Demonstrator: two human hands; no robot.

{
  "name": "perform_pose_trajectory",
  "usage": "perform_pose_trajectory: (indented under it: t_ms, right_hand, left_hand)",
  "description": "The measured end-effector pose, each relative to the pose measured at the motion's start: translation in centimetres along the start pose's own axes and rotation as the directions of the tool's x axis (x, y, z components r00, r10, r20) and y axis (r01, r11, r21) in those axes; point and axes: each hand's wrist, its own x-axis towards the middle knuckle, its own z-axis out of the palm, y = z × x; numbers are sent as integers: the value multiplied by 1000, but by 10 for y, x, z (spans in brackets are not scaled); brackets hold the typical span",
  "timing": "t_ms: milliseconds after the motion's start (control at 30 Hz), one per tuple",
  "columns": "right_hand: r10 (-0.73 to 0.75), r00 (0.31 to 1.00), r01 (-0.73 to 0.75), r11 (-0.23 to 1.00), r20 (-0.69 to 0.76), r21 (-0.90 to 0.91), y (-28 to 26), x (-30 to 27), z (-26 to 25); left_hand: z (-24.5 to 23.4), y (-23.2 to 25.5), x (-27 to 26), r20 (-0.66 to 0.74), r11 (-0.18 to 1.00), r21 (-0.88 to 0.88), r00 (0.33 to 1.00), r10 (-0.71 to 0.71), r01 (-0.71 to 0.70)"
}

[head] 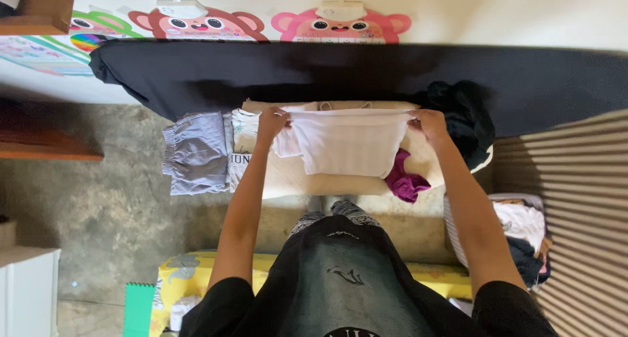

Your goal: The person folds multiple pieces of clothing one by one on a small table, including shorts, shirts, and underwear. Each item is smoothed, folded into a compact rectangle, and placed in a neat stack.

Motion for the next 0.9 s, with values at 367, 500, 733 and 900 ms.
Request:
perform_pose_trajectory:
  t_ms: [367, 500, 733, 900]
  right_hand:
    - [-107, 987, 155, 829, 119, -538, 42, -12, 24]
    - [-150, 895, 440, 446, 420, -780, 92, -85, 28]
    - [-436, 689, 645, 5, 579, -764, 123, -124, 43]
    - [-444, 645, 555, -288, 622, -781, 118, -109, 45]
  left_hand:
    - [59, -71, -46, -355, 808, 556, 824, 441, -193]
    - [87, -109, -141, -175, 809, 588, 972, 154, -22]
    - [109, -101, -158, -293, 941, 327, 956, 10, 90]
    - [109, -92, -162, 32, 656, 682, 909, 415, -324]
